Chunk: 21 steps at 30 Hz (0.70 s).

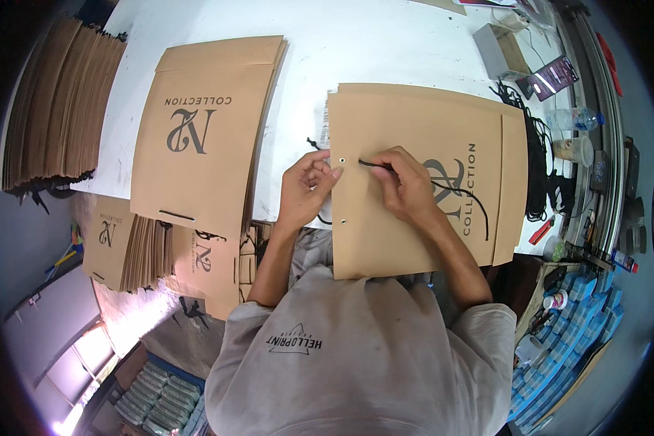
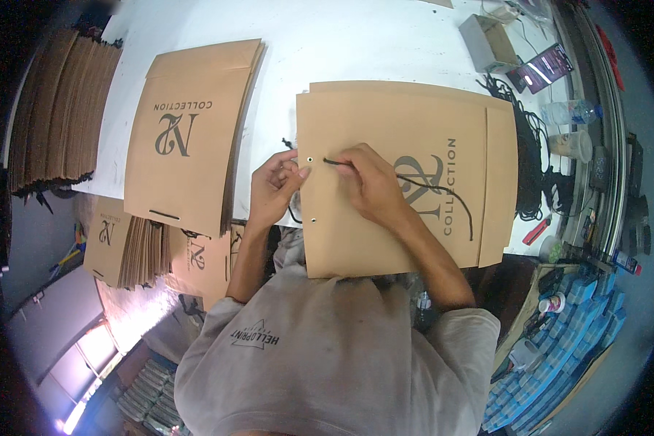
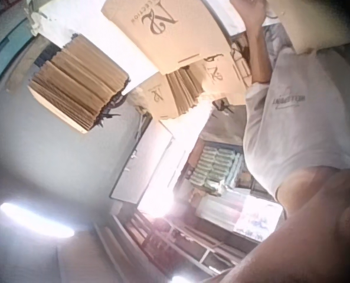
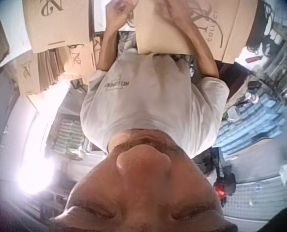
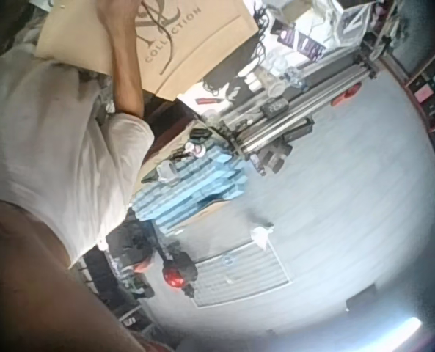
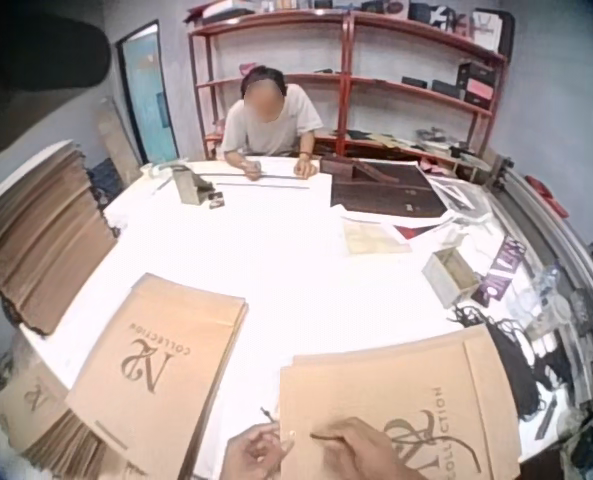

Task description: The person repeatedly picks up flat brown paper bags and black drawstrings, then threads the drawstrings through pre-punched holes to form handles. The person works at a white table with stacks of bags and loose drawstrings, completing each bag before moving to the next.

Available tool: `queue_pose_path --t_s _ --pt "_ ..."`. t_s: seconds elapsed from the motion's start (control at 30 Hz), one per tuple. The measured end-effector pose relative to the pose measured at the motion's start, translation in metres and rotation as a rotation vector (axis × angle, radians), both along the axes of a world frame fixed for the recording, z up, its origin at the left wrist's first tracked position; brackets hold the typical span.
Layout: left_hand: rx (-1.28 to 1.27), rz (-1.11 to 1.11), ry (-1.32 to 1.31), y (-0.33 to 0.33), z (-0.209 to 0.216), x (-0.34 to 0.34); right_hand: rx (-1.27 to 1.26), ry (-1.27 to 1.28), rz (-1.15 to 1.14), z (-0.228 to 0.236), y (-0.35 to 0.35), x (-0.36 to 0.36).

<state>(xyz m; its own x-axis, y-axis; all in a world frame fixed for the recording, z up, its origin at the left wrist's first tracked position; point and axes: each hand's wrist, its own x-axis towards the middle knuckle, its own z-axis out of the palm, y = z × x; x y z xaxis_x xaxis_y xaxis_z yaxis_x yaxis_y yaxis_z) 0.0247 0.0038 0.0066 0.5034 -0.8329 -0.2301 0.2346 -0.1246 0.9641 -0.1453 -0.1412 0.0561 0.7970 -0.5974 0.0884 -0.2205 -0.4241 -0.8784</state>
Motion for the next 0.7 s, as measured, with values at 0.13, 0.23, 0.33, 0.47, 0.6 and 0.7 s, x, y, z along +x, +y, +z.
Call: queue_pose_path --t_s 0.13,0.23,0.33,0.47,0.6,0.7 --pt "-0.043 0.030 -0.006 0.000 0.005 -0.002 -0.101 -0.058 0.066 0.003 0.012 0.025" --pt "-0.051 0.041 0.104 0.000 0.004 -0.001 -0.146 -0.002 0.079 0.002 0.013 0.030" --pt "-0.090 0.046 0.128 -0.002 0.002 -0.001 -0.168 0.032 0.080 0.001 0.013 0.030" --pt "-0.147 -0.001 0.162 -0.004 0.002 0.000 -0.182 0.039 0.069 -0.007 0.015 0.033" --pt "-0.160 -0.007 0.147 -0.009 -0.005 0.004 -0.117 -0.010 0.022 -0.011 0.019 0.034" --pt "-0.002 0.064 -0.074 -0.003 -0.003 0.002 -0.054 -0.029 -0.081 -0.019 0.020 0.034"
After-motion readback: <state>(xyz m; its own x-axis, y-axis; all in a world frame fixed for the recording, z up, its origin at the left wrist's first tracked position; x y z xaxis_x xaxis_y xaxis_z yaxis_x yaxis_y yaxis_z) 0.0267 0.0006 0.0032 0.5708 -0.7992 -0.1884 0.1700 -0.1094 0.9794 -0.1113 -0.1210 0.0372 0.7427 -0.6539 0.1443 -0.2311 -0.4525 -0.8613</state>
